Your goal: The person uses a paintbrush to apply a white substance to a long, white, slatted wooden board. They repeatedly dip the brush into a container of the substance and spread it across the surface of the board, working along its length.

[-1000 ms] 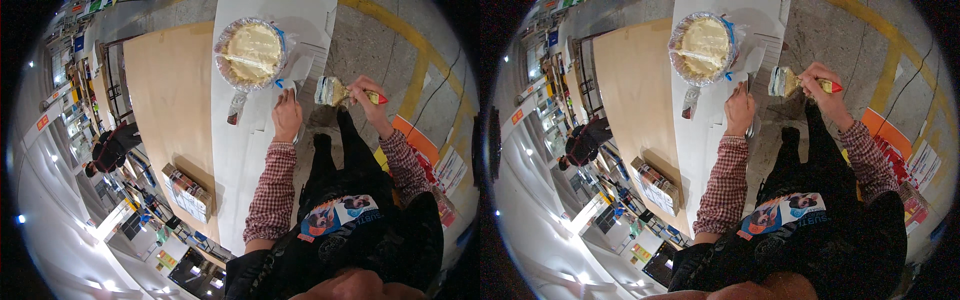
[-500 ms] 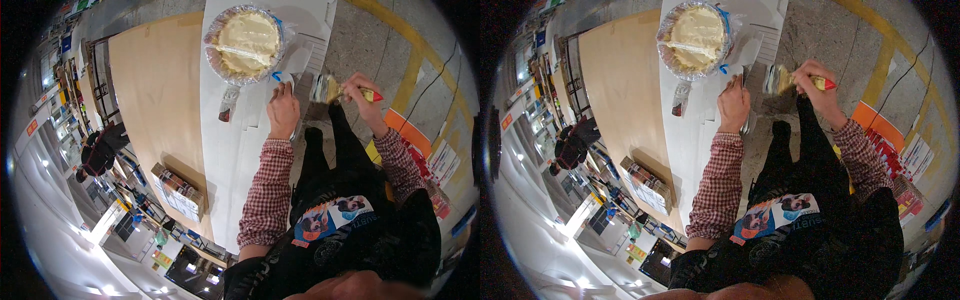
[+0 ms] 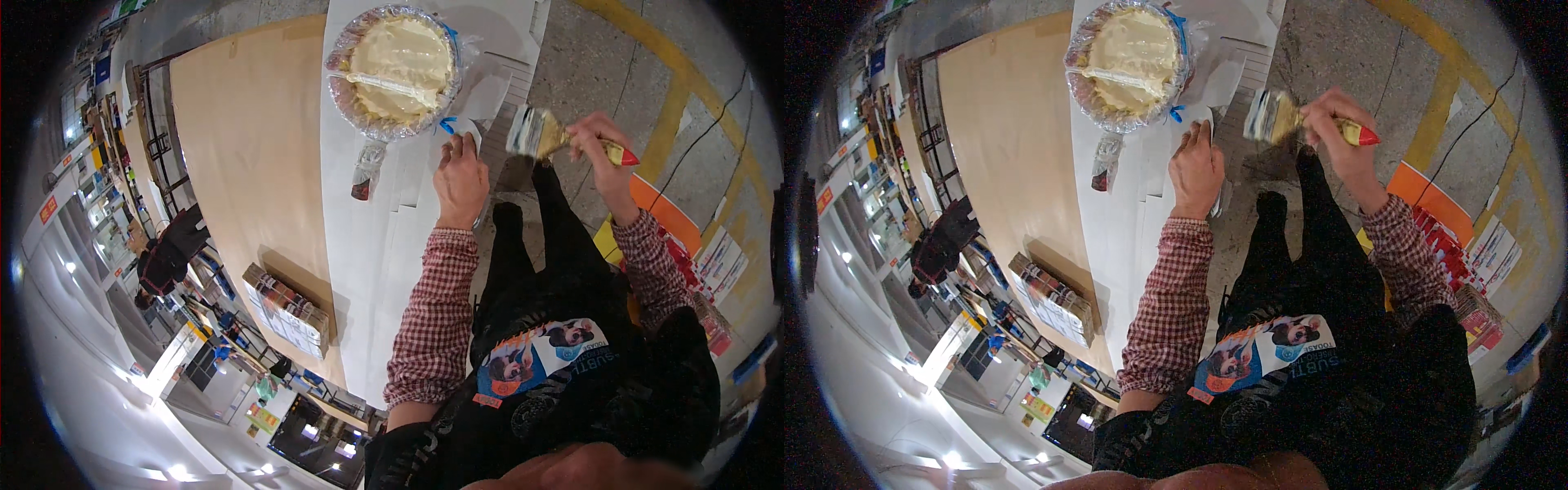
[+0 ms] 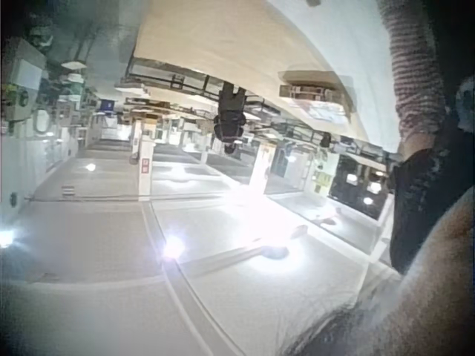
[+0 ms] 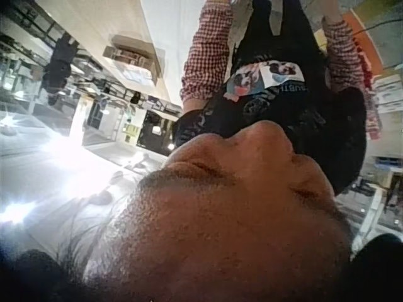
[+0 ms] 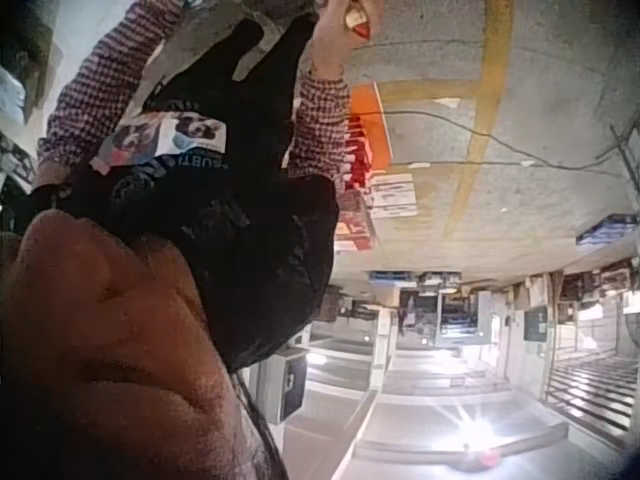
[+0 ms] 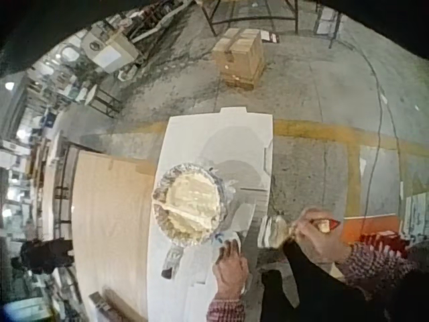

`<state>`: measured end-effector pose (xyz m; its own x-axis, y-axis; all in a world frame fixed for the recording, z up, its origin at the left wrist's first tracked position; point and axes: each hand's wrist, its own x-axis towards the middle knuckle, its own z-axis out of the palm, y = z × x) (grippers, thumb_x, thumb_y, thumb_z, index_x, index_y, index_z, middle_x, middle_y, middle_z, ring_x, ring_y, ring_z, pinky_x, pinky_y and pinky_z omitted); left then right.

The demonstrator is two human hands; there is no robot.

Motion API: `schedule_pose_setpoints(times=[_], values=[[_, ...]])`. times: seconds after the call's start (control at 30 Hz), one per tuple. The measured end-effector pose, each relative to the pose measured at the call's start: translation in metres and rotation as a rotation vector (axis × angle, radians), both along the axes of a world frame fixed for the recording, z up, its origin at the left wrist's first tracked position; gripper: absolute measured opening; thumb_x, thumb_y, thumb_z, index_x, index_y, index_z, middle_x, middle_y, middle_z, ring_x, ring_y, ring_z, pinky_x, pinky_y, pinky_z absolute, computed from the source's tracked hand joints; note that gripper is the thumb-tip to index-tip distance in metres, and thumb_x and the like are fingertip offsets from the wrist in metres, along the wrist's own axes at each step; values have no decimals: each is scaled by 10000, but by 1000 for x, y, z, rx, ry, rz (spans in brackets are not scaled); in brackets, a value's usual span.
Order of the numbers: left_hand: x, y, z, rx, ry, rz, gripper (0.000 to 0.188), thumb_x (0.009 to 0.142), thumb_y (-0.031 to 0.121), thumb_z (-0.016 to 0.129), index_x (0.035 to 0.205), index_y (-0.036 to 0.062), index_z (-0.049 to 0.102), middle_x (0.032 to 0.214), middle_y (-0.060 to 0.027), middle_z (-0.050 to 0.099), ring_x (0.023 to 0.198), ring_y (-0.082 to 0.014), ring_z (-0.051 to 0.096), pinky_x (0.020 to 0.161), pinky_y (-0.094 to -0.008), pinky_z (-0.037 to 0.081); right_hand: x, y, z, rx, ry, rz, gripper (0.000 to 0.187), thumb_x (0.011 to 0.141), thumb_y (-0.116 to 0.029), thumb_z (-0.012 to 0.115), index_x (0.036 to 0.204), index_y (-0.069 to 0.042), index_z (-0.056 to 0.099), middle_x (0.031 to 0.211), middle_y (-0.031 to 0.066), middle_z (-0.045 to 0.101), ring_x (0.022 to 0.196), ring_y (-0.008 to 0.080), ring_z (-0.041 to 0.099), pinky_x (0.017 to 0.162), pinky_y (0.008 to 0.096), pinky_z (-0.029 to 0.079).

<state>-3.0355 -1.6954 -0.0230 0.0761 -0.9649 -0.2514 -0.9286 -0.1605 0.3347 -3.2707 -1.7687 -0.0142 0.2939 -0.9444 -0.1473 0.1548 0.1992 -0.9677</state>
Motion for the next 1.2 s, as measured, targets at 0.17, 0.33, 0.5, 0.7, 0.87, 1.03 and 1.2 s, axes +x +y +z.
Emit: schedule_pose_setpoints(times=[0.17,0.33,0.5,0.7,0.87,1.03,1.2], values=[[-5,0,0,14,-27,12,408,887,109,510,1261,-55,526,1293,-270,545,1109,-417,586,922,-445,503,-4,-11,0,38,17,197,196,950,-104,568,812,19,634,893,83,594,651,99,581,578,249,502],[-2,0,1,-4,47,31,409,893,111,504,1266,-55,527,1297,-269,542,1133,-433,574,928,-451,499,-4,-18,-2,-32,69,67,198,952,-94,558,809,18,638,887,82,587,654,98,578,582,255,502],[-3,0,-2,6,23,40,413,897,119,482,1265,-61,530,1293,-275,546,1136,-451,567,938,-452,491,-6,-24,-1,-11,80,121,201,955,-92,550,817,26,637,866,71,578,650,98,570,580,260,486],[1,-2,-2,28,61,25,464,858,118,543,1286,-57,505,1290,-273,540,1146,-452,542,928,-449,494,-10,-31,-2,-46,90,169,221,964,-98,538,807,29,628,861,62,576,647,94,564,581,255,482],[1,-2,-1,48,74,58,453,873,125,496,1284,-62,522,1306,-295,534,1156,-461,553,971,-457,470,-10,-37,-2,-45,148,-1,219,963,-102,542,811,32,627,858,61,572,642,98,567,563,253,478],[-5,0,-4,48,-4,49,459,871,130,506,1291,-53,519,1308,-296,532,1168,-462,546,965,-461,475,-12,-48,-1,-40,59,108,164,944,-86,573,872,31,662,825,34,582,647,78,572,571,228,484],[-4,0,-5,29,52,90,446,880,146,484,1273,-58,538,1307,-293,535,1178,-469,538,961,-464,479,-16,-55,1,-52,101,63,171,944,-94,573,856,28,655,824,40,578,653,81,572,571,226,479]])
